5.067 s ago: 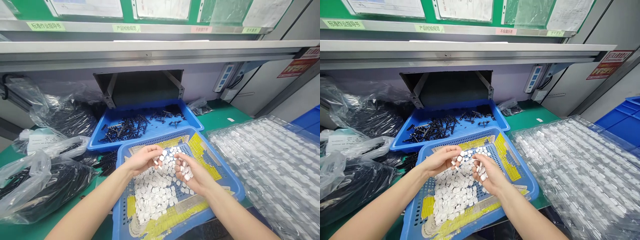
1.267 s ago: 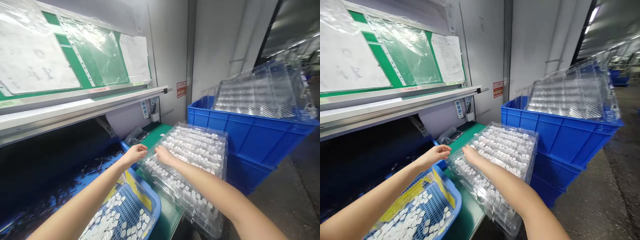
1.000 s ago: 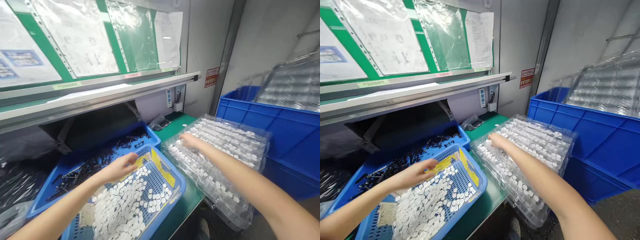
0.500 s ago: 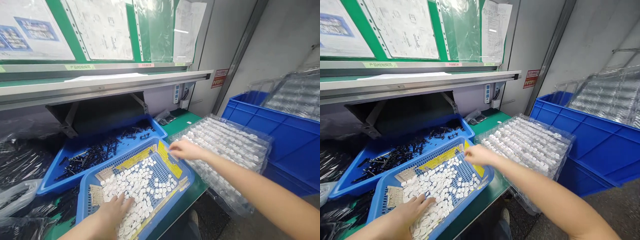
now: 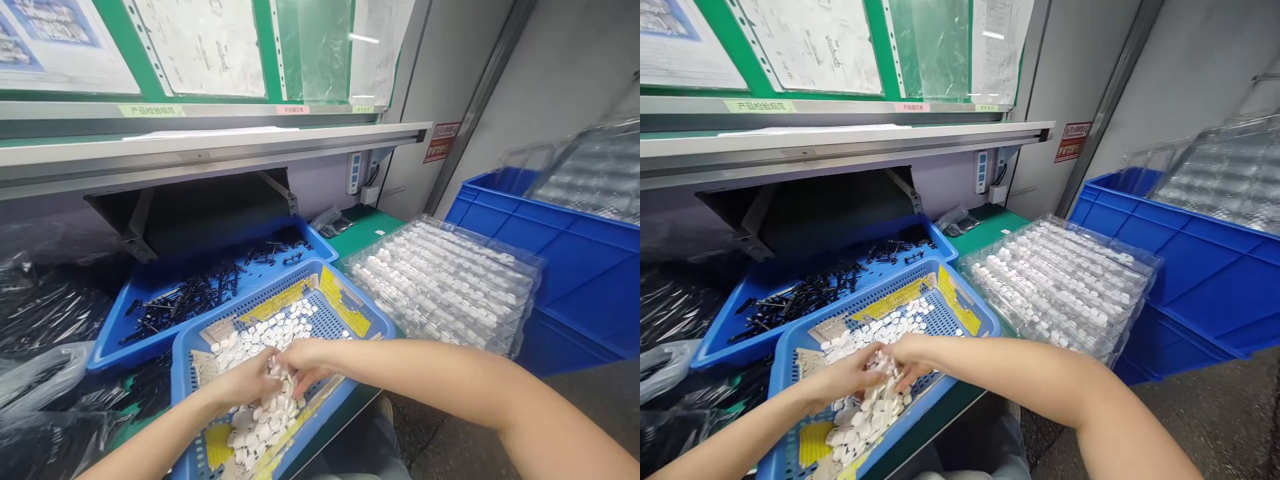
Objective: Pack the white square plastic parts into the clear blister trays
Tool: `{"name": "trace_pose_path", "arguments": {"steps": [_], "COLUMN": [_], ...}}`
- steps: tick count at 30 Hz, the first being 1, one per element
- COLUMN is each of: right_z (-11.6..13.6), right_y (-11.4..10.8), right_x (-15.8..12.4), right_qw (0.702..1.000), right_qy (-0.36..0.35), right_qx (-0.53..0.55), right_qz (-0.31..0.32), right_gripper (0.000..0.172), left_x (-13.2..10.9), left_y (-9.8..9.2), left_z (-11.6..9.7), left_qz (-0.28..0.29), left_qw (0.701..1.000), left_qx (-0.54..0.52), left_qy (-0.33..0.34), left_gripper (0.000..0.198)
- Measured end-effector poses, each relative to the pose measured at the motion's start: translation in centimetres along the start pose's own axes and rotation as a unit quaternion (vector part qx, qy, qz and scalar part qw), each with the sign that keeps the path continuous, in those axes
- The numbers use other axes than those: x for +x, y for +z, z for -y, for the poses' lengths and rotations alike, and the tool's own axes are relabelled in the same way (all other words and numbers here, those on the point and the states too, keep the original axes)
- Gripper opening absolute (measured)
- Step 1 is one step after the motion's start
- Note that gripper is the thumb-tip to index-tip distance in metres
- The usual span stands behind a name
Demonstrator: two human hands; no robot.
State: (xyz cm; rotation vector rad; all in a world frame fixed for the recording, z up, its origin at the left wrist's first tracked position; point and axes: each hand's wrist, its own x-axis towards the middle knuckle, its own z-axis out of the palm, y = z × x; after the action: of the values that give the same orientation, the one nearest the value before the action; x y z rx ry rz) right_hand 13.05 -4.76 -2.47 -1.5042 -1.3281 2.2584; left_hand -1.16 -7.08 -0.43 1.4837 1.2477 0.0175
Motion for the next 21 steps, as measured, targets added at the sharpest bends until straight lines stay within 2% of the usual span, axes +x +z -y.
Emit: {"name": "trace_pose_path", "arguments": {"steps": [5, 9, 12, 15, 21], "right_z": [0.0, 1.0, 1.9, 2.4, 2.3], "right_y": [-1.6, -2.3, -2.3, -2.1, -2.0], "right_x": [-0.8, -2.9, -4.5, -5.6, -5.9], "right_qw": [0.992, 0.976, 0.959, 0.952, 0.950], "right_qy": [-0.028, -0.025, -0.029, -0.054, -0.095], "right_qx": [0.120, 0.209, 0.270, 0.284, 0.281], "right_qz": [0.023, 0.048, 0.076, 0.100, 0.095], "right_gripper": [0.027, 0.028, 0.027, 0.030, 0.026], "left_x": [-1.3, -2.3, -2.5, -2.4, -2.6], "left_y": [-0.6, -1.1, -1.4, -1.4, -1.4], "left_z": [-2.0, -3.0, -2.8, -2.6, -2.6], "left_qz": [-0.033, -0.076, -0.095, -0.082, -0.079], "left_qw": [0.981, 0.960, 0.954, 0.952, 0.947], "left_qx": [-0.168, -0.260, -0.276, -0.285, -0.305], "left_qy": [0.089, 0.067, 0.062, 0.069, 0.063], "left_gripper": [0.031, 0.025, 0.023, 0.020, 0.019]}}
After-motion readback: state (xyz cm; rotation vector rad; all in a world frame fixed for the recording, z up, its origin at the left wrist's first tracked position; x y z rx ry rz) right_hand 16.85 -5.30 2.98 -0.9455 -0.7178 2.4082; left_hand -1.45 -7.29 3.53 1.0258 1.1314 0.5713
